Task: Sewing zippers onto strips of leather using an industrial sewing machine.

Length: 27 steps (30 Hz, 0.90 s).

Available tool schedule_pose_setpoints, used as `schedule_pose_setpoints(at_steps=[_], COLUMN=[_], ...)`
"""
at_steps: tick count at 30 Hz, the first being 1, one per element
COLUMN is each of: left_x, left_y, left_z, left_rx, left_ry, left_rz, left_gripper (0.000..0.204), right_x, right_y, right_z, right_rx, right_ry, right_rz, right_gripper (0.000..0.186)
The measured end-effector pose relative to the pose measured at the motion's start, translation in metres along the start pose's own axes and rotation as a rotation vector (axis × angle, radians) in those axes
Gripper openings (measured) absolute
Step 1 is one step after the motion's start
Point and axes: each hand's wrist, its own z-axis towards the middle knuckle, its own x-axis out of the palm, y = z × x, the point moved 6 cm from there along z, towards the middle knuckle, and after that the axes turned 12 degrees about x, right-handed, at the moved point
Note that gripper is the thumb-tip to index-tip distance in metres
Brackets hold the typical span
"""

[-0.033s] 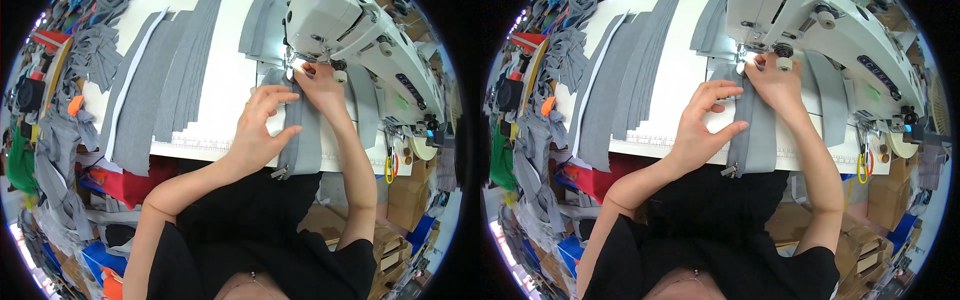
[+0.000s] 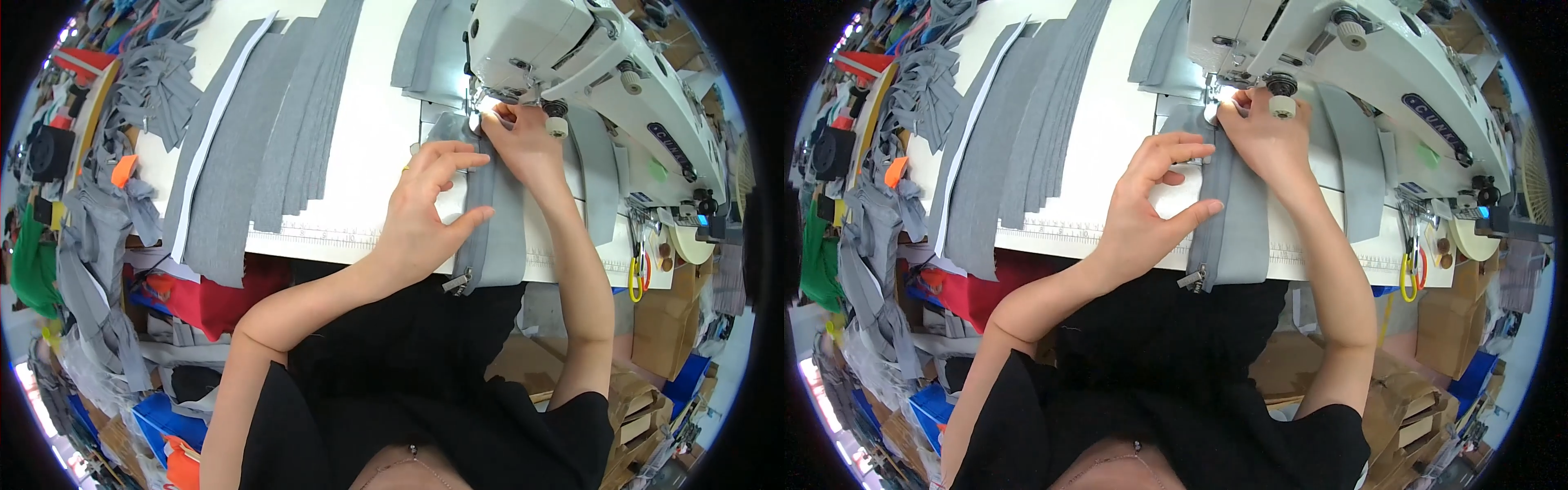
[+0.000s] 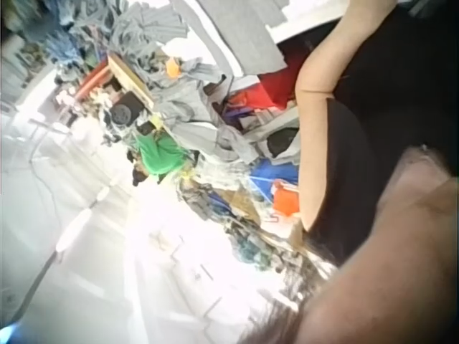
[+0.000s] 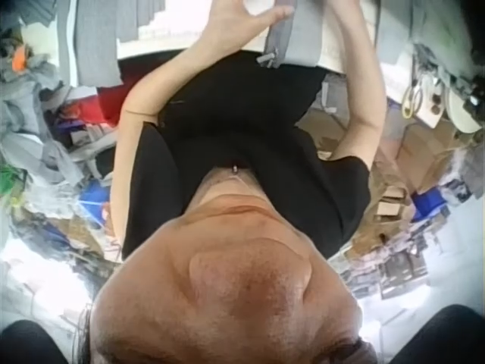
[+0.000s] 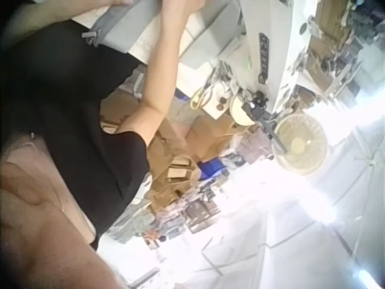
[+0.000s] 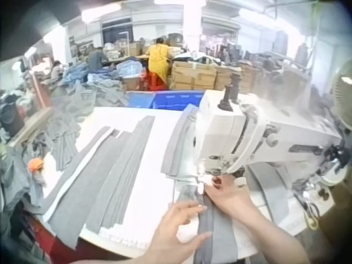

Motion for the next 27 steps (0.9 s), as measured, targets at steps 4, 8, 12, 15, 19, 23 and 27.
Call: schedule_pose_setpoints(at_steps=[4, 8, 12, 15, 19, 23, 27], left_x=[0.004, -0.005, -0.008, -0.054, -0.181, -0.325, -0.347], left_y=[0.002, 0.003, 0.004, 0.006, 0.015, 0.051, 0.081], left_z=[0.001, -0.002, -0.009, -0.004, 0.007, -0.010, -0.016], left_rx=[0.007, -0.005, 0.047, 0.112, 0.027, -0.149, -0.171], left_ry=[0.014, -0.036, -0.015, -0.128, -0.351, -0.313, -0.145], left_rz=[-0.011, 0.000, -0.078, 0.010, 0.430, 0.923, 1.275], left_gripper=[0.055, 0.054, 0.046, 0.030, 0.014, 0.028, 0.039], right_x=[0.002, 0.003, 0.016, 0.015, -0.007, -0.021, -0.046], right_y=[-0.007, -0.001, -0.019, -0.033, -0.028, -0.040, -0.041], right_z=[0.007, 0.015, 0.022, 0.022, 0.003, -0.014, -0.041], right_rx=[0.226, 0.299, 0.331, 0.316, 0.154, 0.141, 0.035], right_ry=[0.096, 0.062, 0.169, 0.130, -0.034, -0.008, -0.149], right_rz=[0.076, 0.150, 0.074, 0.074, 0.204, 0.239, 0.350], right_gripper=[0.038, 0.051, 0.061, 0.057, 0.043, 0.049, 0.047])
